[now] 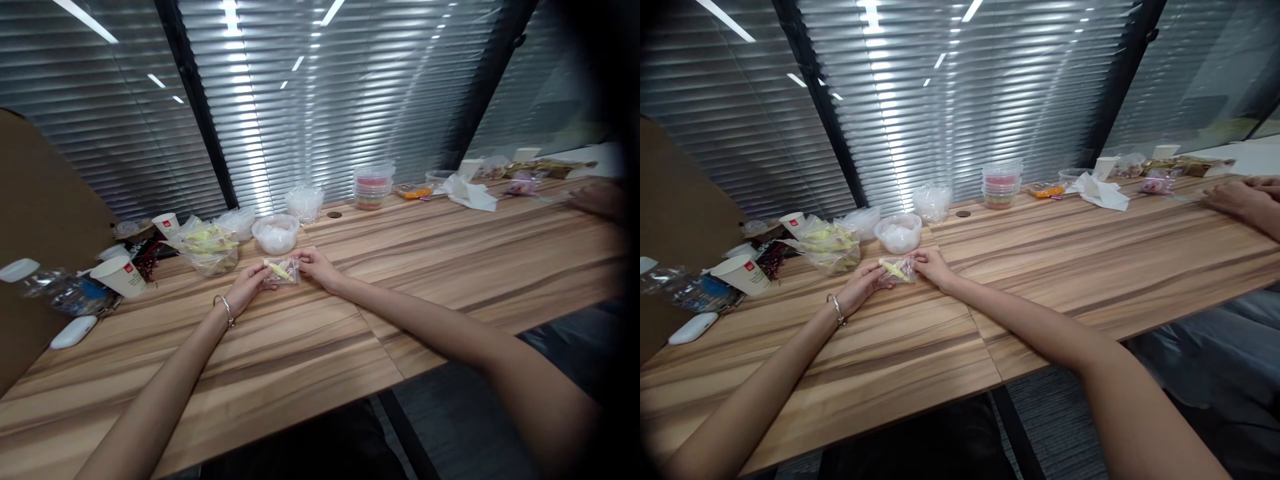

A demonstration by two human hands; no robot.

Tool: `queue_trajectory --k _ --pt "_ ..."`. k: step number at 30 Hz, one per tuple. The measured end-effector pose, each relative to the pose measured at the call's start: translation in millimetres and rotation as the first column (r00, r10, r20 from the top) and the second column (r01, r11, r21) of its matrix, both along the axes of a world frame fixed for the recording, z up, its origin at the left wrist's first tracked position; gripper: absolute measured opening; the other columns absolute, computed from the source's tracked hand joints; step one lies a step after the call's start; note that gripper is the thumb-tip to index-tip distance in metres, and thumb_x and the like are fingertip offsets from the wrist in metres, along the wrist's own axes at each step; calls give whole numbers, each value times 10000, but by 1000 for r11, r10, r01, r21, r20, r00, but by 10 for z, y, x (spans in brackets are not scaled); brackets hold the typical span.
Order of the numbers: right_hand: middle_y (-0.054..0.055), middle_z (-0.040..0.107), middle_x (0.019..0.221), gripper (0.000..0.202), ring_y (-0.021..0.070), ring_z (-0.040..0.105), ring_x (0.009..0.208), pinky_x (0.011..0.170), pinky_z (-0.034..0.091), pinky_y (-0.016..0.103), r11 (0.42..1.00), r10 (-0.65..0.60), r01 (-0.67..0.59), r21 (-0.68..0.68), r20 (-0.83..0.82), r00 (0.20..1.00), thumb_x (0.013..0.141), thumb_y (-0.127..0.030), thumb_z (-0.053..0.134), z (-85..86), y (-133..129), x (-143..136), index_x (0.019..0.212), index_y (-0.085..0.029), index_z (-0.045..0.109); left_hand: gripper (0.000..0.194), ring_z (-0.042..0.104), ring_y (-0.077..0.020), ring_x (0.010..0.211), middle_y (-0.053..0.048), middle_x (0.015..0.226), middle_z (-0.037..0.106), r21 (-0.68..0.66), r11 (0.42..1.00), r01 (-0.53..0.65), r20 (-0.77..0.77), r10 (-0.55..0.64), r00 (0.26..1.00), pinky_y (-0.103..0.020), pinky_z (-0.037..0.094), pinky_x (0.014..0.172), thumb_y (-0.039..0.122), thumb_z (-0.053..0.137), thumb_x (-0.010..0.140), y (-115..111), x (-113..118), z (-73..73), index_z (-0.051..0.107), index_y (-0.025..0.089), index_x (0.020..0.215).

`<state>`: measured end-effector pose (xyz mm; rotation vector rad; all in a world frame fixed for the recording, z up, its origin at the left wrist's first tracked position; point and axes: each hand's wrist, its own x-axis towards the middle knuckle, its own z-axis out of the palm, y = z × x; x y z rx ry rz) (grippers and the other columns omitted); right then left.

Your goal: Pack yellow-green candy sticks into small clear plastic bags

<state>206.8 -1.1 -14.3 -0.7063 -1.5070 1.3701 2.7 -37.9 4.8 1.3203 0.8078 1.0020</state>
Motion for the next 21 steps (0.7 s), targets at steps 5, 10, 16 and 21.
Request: queue_trajectory --k 5,10,16,21 --pt "66 685 902 306 156 619 797 747 464 267 999 31 -31 -5 -2 1000 696 -350 669 5 -38 1 910 -132 643 331 592 -174 873 -107 1023 638 -7 1000 -5 16 5 1000 -298 474 784 334 621 785 20 9 -16 633 116 1035" --pt "52 691 842 291 154 616 763 677 464 242 999 38 -37 -18 51 998 698 -365 665 -1 -47 10 880 -139 639 358 584 -189 932 -95 1014 653 10 998 -60 -12 60 998 -283 438 824 354 683 722 77 -11 -85 657 132 1001" --pt "45 690 778 256 134 599 656 553 419 207 998 55 -53 -29 90 994 706 -351 661 -1 -53 12 849 -139 634 347 581 -172 860 -84 976 663 34 997 -64 -66 66 996 -248 432 742 373 678 723 72 -18 -92 669 142 981" --pt "41 686 758 249 131 592 633 526 406 203 999 39 -39 -4 128 991 717 -361 650 -40 -27 7 838 -144 629 355 576 -175 816 -84 958 667 81 994 -70 -108 79 991 -248 421 696 389 684 709 58 -10 -82 676 140 962"
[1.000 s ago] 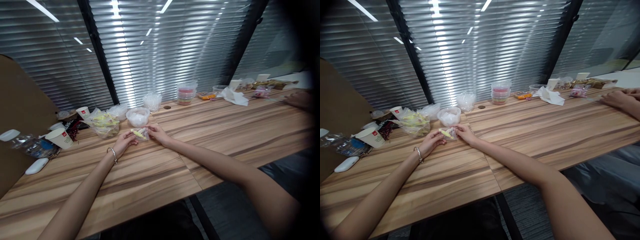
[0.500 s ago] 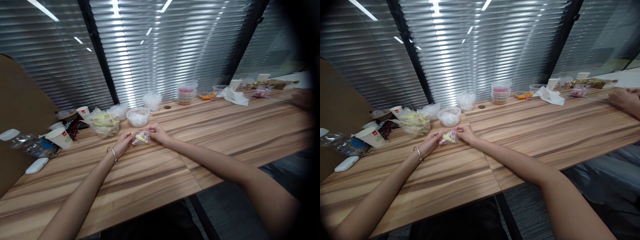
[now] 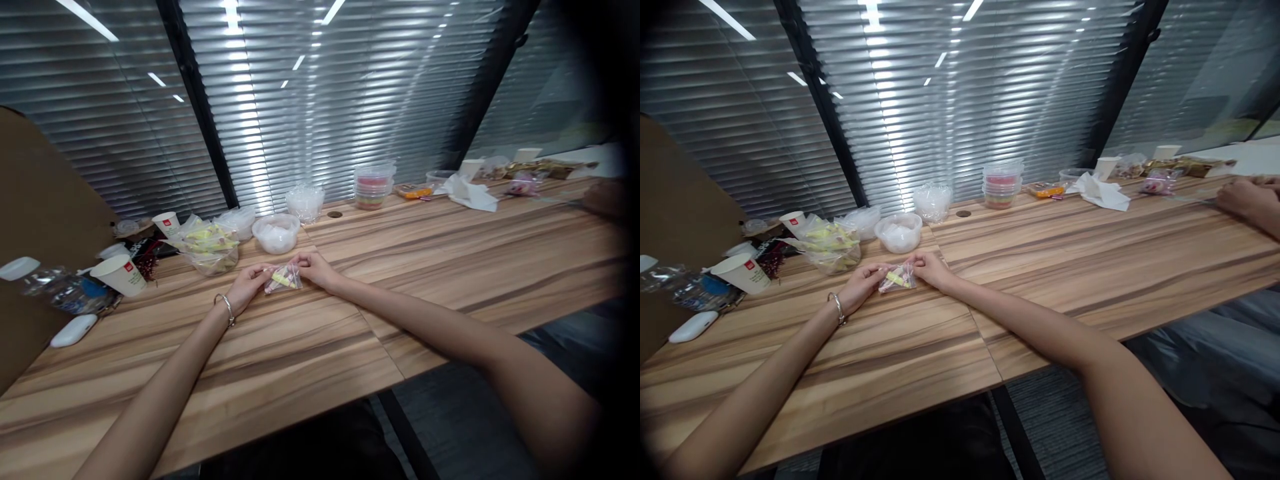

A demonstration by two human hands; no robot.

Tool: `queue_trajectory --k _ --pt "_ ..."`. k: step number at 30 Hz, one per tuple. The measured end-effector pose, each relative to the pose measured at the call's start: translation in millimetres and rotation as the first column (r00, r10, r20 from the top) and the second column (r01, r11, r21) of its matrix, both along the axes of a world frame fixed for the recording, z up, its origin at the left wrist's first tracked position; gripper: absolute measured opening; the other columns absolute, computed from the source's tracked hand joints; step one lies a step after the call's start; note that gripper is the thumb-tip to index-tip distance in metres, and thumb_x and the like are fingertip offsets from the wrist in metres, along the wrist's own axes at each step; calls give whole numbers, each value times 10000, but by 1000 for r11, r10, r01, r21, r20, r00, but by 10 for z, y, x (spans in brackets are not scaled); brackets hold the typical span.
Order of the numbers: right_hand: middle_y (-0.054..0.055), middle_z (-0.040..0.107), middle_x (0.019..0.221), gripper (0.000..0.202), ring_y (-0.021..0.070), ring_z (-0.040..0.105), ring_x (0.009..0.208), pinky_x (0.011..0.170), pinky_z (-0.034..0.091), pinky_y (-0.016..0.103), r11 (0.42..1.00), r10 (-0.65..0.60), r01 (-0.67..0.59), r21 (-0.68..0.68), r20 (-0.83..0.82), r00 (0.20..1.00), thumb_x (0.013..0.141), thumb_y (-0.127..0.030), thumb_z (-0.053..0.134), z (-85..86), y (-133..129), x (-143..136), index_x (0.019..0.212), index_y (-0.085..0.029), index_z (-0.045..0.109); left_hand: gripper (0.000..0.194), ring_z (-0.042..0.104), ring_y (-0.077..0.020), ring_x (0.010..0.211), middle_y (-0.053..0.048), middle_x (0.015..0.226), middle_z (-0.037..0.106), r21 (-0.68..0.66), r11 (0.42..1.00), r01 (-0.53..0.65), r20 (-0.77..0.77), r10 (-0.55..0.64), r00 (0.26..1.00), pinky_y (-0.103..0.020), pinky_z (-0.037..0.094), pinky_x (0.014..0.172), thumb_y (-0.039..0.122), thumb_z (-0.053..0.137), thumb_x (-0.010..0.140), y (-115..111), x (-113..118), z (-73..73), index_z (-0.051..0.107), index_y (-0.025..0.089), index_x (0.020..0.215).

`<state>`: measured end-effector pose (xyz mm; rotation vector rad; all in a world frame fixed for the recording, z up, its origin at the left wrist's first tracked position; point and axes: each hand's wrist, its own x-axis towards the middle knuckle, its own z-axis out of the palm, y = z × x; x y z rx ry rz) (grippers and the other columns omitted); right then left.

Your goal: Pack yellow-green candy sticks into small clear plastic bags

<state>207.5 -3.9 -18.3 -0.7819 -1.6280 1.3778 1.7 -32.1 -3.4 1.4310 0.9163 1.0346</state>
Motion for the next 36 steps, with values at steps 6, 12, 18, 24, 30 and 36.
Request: queue_trajectory --k 6,12,18,24,30,36 --pt "44 685 756 227 134 595 640 550 429 212 999 -16 16 -29 -18 1000 707 -333 656 17 -3 -10 828 -141 636 373 571 -171 795 -83 978 662 11 1000 9 -37 -9 999 -239 409 664 380 683 711 -16 -3 23 665 142 997" --pt "55 690 840 258 136 609 704 586 444 209 998 45 -47 -40 -48 998 695 -251 646 61 -31 5 925 -133 645 379 576 -184 843 -92 968 660 -1 1000 6 -8 -6 1000 -258 427 721 353 688 715 -21 1 22 649 136 1023" --pt "47 685 770 226 123 596 623 517 424 199 997 65 -67 -43 -41 997 680 -280 675 23 -8 10 849 -142 620 324 581 -173 836 -83 966 661 -1 999 48 0 -48 999 -260 438 740 329 690 719 -33 -8 24 656 146 985" --pt "2 633 630 248 81 501 465 420 342 175 1000 19 -20 23 51 999 700 -349 666 -35 15 1 827 -152 588 312 578 -155 764 -80 922 659 -1 999 40 -52 -40 998 -235 439 659 334 709 693 -33 -30 27 666 138 931" --pt "14 646 680 231 87 513 500 452 370 188 998 2 -4 57 37 999 735 -352 630 -61 29 -8 853 -155 608 301 582 -147 755 -81 914 651 0 1000 31 -78 -31 996 -239 452 663 310 703 703 -50 -21 41 642 135 941" --pt "47 666 929 290 137 597 794 701 451 238 998 28 -21 60 -113 993 732 -336 648 -1 31 -5 967 -165 641 397 595 -199 878 -87 957 635 -59 998 32 13 -31 999 -319 485 757 267 711 687 -72 -5 75 581 150 1043"
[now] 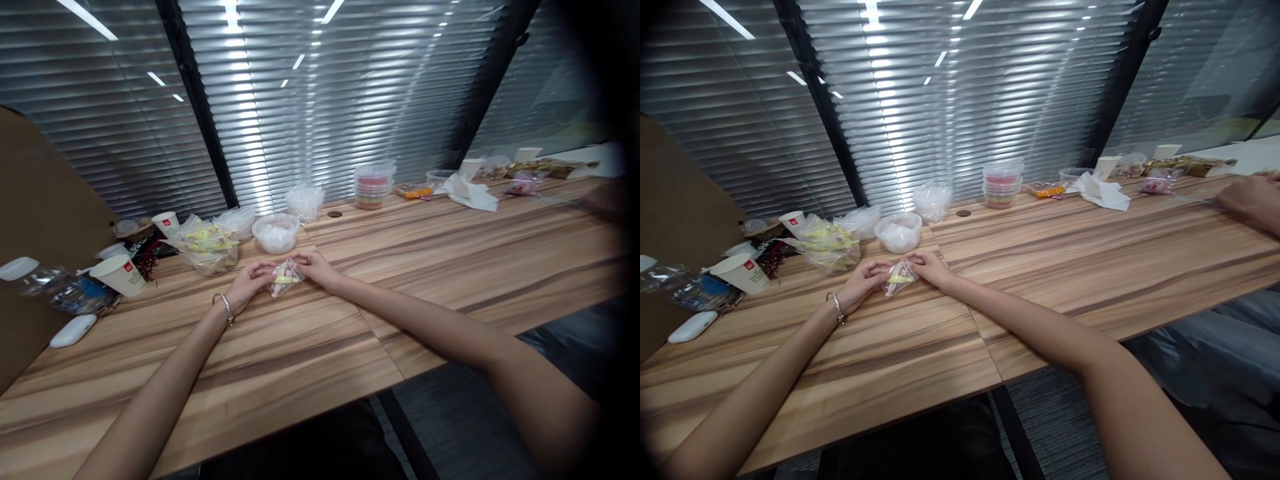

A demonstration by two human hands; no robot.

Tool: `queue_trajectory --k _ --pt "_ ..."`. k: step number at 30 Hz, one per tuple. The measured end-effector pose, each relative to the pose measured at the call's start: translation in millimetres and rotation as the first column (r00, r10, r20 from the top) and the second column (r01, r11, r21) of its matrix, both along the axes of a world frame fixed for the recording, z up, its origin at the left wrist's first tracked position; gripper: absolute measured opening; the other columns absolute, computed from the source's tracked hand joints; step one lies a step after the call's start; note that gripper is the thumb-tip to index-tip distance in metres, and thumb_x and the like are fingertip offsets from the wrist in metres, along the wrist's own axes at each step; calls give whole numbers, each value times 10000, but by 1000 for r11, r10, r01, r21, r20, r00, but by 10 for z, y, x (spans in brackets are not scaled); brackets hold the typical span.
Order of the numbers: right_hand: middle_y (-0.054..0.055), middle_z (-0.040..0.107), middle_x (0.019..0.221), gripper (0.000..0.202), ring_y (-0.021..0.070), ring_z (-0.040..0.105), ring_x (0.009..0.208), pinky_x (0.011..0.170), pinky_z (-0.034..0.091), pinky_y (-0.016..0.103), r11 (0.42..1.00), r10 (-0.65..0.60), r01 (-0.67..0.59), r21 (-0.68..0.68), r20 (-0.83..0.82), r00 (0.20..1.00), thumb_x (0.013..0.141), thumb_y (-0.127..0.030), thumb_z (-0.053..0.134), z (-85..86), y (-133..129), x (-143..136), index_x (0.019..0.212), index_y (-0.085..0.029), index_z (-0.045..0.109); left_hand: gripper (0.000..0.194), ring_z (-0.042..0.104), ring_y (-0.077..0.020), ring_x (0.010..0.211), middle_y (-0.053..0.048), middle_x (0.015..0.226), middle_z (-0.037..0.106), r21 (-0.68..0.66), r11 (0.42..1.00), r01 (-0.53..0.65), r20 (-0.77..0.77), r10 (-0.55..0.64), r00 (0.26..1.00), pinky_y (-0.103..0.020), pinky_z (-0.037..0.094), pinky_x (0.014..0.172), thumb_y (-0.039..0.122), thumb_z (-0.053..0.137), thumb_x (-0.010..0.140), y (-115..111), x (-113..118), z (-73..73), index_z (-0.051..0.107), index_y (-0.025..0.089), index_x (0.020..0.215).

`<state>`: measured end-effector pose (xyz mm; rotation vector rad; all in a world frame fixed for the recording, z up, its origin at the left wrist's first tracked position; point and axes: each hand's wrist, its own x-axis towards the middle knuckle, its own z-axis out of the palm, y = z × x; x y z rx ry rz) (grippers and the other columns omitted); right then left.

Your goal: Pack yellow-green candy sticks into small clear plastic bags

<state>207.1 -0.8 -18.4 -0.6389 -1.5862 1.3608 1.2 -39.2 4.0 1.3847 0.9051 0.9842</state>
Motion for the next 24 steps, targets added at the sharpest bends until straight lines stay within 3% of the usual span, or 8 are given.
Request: queue_trajectory --k 5,10,16,24 --pt "45 654 863 373 127 563 721 653 434 238 999 -47 47 -26 -3 999 816 -472 521 91 -53 17 988 -165 645 403 566 -185 922 -59 1036 586 9 997 -78 87 77 993 -325 501 763 217 694 683 10 2 -16 546 187 1056" --pt "44 647 882 286 134 557 774 711 431 246 997 -30 26 76 47 998 768 -400 610 77 -44 -2 914 -158 656 343 562 -189 930 -58 1049 575 27 999 -44 87 41 995 -319 488 781 208 669 694 -7 11 -6 571 172 1020" --pt "27 633 790 249 121 540 702 679 416 246 998 -46 43 49 45 998 774 -370 598 30 -4 -3 863 -142 646 292 575 -190 911 -71 1026 602 -18 999 44 98 -42 994 -353 460 836 296 651 741 -26 47 39 604 152 990" --pt "21 611 796 282 118 525 702 664 409 238 997 -30 25 69 58 998 777 -417 587 32 -30 -16 854 -148 627 315 571 -183 879 -74 946 622 -6 999 -33 39 33 999 -335 475 801 367 652 743 45 19 -57 630 134 953"
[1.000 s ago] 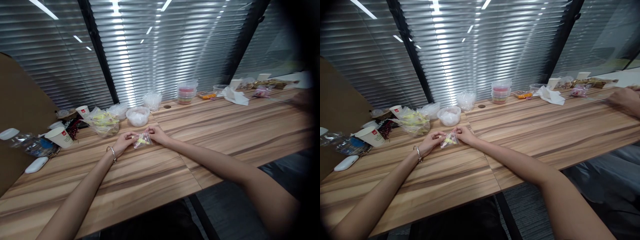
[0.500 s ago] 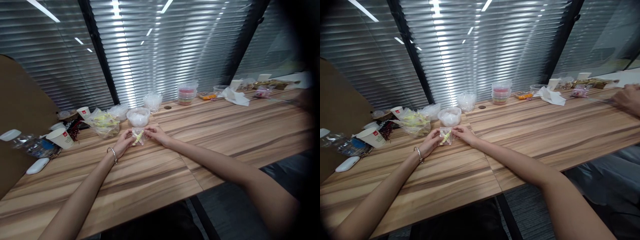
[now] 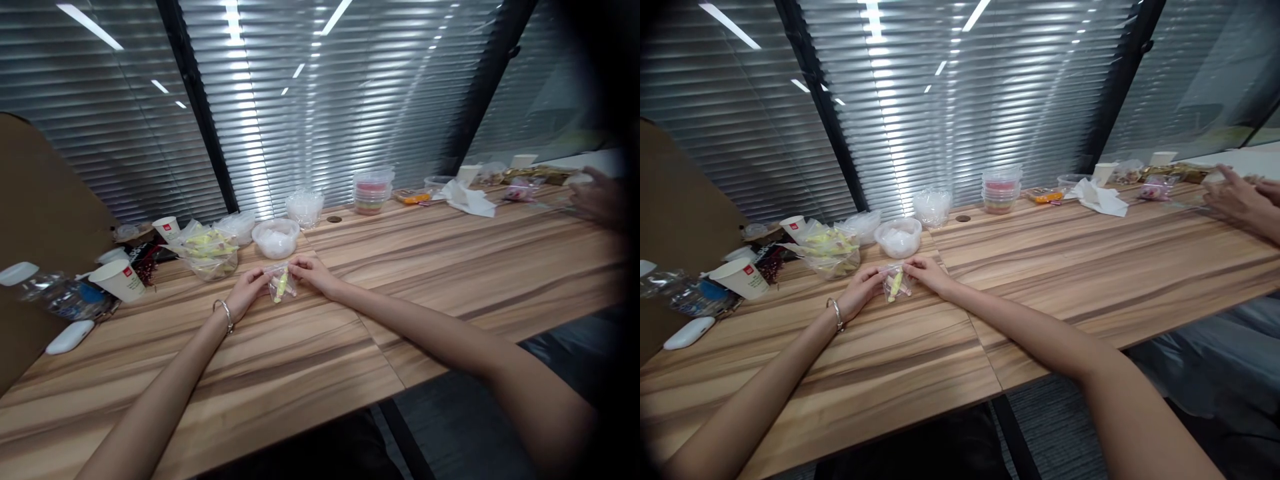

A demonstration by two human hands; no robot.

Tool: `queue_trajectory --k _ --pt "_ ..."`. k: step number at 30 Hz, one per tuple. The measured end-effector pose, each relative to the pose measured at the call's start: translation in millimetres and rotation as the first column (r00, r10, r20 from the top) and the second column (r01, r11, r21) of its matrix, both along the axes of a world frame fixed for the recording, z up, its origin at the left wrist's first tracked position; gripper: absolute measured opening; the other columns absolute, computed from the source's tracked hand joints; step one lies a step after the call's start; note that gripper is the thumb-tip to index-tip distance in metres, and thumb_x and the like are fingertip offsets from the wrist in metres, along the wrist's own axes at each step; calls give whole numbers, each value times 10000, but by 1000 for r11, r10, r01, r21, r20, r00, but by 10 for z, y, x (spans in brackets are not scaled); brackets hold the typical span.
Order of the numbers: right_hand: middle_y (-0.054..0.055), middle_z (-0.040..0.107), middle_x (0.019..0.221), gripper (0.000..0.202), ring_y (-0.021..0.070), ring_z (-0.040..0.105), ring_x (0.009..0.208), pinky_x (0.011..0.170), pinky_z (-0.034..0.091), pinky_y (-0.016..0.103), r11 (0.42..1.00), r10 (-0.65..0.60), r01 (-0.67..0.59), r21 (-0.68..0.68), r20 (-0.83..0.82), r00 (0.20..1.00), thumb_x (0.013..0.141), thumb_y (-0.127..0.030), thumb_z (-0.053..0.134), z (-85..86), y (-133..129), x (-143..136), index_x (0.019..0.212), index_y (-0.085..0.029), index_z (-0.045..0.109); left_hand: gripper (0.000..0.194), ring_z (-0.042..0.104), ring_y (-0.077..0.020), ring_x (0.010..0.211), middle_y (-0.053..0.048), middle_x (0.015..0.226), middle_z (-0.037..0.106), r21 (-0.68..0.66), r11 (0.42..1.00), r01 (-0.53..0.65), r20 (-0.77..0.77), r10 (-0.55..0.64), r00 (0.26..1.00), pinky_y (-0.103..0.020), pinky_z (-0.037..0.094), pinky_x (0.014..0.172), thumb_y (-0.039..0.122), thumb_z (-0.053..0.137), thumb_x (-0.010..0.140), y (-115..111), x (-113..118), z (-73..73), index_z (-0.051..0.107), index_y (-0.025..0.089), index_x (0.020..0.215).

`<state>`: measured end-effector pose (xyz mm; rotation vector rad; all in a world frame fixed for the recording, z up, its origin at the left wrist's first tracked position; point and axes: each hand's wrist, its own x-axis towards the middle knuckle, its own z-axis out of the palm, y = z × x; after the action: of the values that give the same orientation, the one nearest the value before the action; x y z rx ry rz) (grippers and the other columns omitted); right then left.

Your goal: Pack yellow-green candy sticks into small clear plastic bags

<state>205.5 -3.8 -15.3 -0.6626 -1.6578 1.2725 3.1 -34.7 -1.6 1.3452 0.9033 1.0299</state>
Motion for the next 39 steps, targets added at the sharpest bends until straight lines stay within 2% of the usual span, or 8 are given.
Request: queue_trajectory --k 5,11,18,27,35,39 --pt "12 587 733 282 114 507 660 616 401 230 998 42 -45 42 56 998 777 -417 583 -3 -14 -5 807 -138 616 341 583 -189 855 -78 936 644 51 999 -8 -98 13 995 -331 470 804 409 660 720 -12 2 -5 648 132 917" --pt "11 588 726 277 109 499 641 602 394 225 999 19 -23 48 78 997 789 -409 569 11 -25 6 808 -136 614 331 581 -180 843 -61 919 651 75 997 12 -137 -1 991 -304 463 798 423 652 721 -39 29 42 649 137 888" --pt "12 598 743 288 112 516 660 633 413 230 998 -33 27 58 107 994 783 -425 567 -10 -18 -15 801 -140 610 305 571 -159 759 -40 827 657 140 990 34 -250 2 968 -253 450 718 431 613 751 -71 45 106 658 147 853" --pt "9 574 703 269 110 487 629 584 390 221 985 -95 65 159 187 978 803 -397 550 49 -61 23 796 -135 612 297 583 -181 800 -43 860 669 168 985 30 -250 13 968 -275 450 756 438 617 739 -51 54 87 671 159 823" --pt "12 581 723 278 112 498 645 605 398 223 983 -94 63 173 178 980 803 -403 552 36 -54 28 804 -132 612 270 559 -161 751 -34 812 657 227 973 34 -285 33 958 -242 416 712 405 597 768 -66 51 91 675 147 790" --pt "6 573 708 253 104 488 626 587 389 217 982 -93 61 177 180 979 815 -378 543 29 -58 32 804 -135 611 270 572 -172 792 -41 868 669 215 976 35 -267 24 963 -249 421 738 401 599 770 -66 44 83 679 153 839"
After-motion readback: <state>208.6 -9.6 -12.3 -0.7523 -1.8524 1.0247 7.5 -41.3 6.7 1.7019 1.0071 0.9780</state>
